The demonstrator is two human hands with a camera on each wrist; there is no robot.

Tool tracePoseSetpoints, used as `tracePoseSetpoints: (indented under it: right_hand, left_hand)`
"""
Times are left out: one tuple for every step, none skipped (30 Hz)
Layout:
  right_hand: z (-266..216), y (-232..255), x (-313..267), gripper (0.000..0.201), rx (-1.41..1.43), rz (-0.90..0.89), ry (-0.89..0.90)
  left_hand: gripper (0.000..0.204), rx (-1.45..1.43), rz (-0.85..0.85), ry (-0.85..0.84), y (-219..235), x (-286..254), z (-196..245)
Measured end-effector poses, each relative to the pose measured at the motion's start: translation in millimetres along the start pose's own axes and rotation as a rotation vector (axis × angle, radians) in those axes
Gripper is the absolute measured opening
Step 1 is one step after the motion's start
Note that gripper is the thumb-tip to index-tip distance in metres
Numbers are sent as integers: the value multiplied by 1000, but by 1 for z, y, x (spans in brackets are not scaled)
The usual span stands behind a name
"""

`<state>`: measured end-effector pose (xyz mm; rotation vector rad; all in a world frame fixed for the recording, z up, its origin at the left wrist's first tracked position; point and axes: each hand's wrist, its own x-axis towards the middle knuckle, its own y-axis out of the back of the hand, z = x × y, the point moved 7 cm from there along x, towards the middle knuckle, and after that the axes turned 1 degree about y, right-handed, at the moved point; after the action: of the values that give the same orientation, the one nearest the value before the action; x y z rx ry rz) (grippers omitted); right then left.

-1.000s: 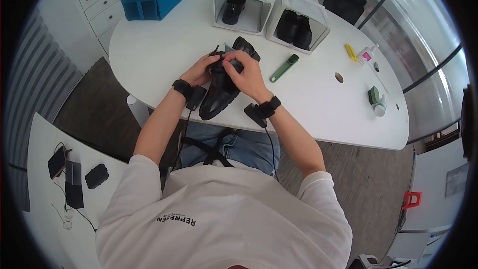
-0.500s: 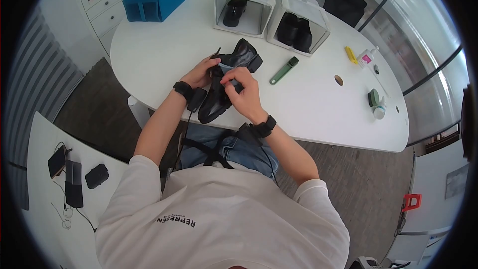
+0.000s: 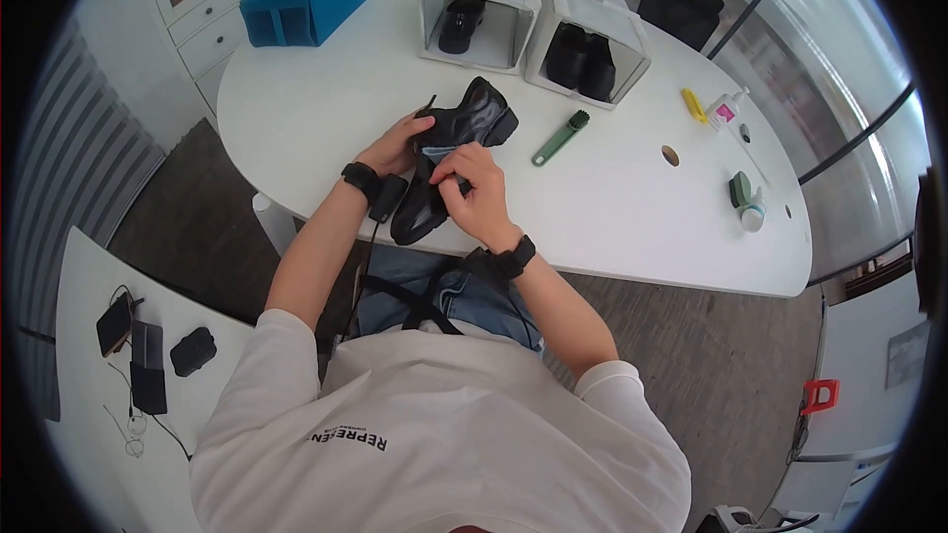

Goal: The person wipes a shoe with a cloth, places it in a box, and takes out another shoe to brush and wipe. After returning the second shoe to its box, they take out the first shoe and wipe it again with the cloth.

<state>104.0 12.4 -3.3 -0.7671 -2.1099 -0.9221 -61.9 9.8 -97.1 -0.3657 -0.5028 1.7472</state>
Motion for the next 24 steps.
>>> tracePoseSetpoints:
  right_hand:
    - [2, 1, 1, 8, 17, 10, 8]
    - [4, 1, 1, 7, 35, 19, 14]
    - [5, 2, 0, 7, 36, 19, 14]
    - [7, 2, 0, 7, 50, 14, -13]
    - [9, 3, -1, 7, 62, 11, -40]
    - [10, 5, -2, 7, 61, 14, -38]
    - [10, 6, -3, 9, 57, 15, -36]
    - [10, 6, -4, 11, 54, 13, -36]
    - [10, 7, -5, 11, 56, 12, -37]
    - [10, 8, -6, 11, 75, 18, -51]
    - [11, 9, -7, 11, 92, 26, -65]
    - [12, 9, -8, 11, 90, 28, -64]
    - [13, 10, -9, 11, 103, 40, -63]
    - [13, 10, -11, 11, 118, 50, -63]
    - [13, 10, -12, 11, 118, 48, -64]
    - [13, 11, -13, 11, 116, 61, -76]
    - [13, 12, -14, 11, 112, 75, -87]
    - [14, 12, -14, 11, 110, 78, -83]
    - [14, 13, -15, 10, 120, 87, -85]
    - [15, 12, -15, 8, 131, 94, -89]
    - [15, 12, -15, 8, 133, 92, -90]
    - [14, 12, -15, 8, 134, 98, -96]
    - [14, 14, -16, 8, 132, 106, -100]
    - [15, 14, -17, 8, 129, 109, -99]
  left_hand:
    - [48, 2, 10, -10, -2, -1, 2]
    - [48, 3, 21, -19, -3, -2, 3]
    - [48, 3, 22, -18, -3, -2, 2]
    - [49, 6, 31, -15, -1, -1, 2]
    - [50, 10, 39, -11, 0, 0, 1]
    - [50, 13, 35, -11, 1, 1, 1]
    - [50, 10, -13, -8, -3, 1, 2]
    - [51, 6, -58, -5, -6, 0, 2]
    - [51, 5, -56, -4, -6, -1, 2]
    - [52, 17, -58, -8, -8, -2, 3]
    - [53, 31, -63, -11, -10, -2, 3]
    - [53, 33, -66, -11, -9, -1, 3]
    - [53, 37, -85, -10, -10, 0, 3]
    - [53, 39, -102, -9, -10, 0, 2]
    - [53, 38, -100, -9, -9, -1, 1]
    - [53, 36, -95, -14, -9, -1, 0]
    - [53, 36, -92, -19, -10, 0, 1]
    - [53, 39, -94, -21, -11, 1, 2]
    - [53, 34, -108, -9, -12, 1, 1]
    - [53, 26, -117, 4, -12, 0, 1]
    - [53, 25, -115, 4, -12, -1, 1]
    - [54, 29, -99, -1, -12, -2, 1]
    - [54, 36, -87, -7, -12, -1, 2]
    - [54, 37, -91, -6, -14, -1, 2]
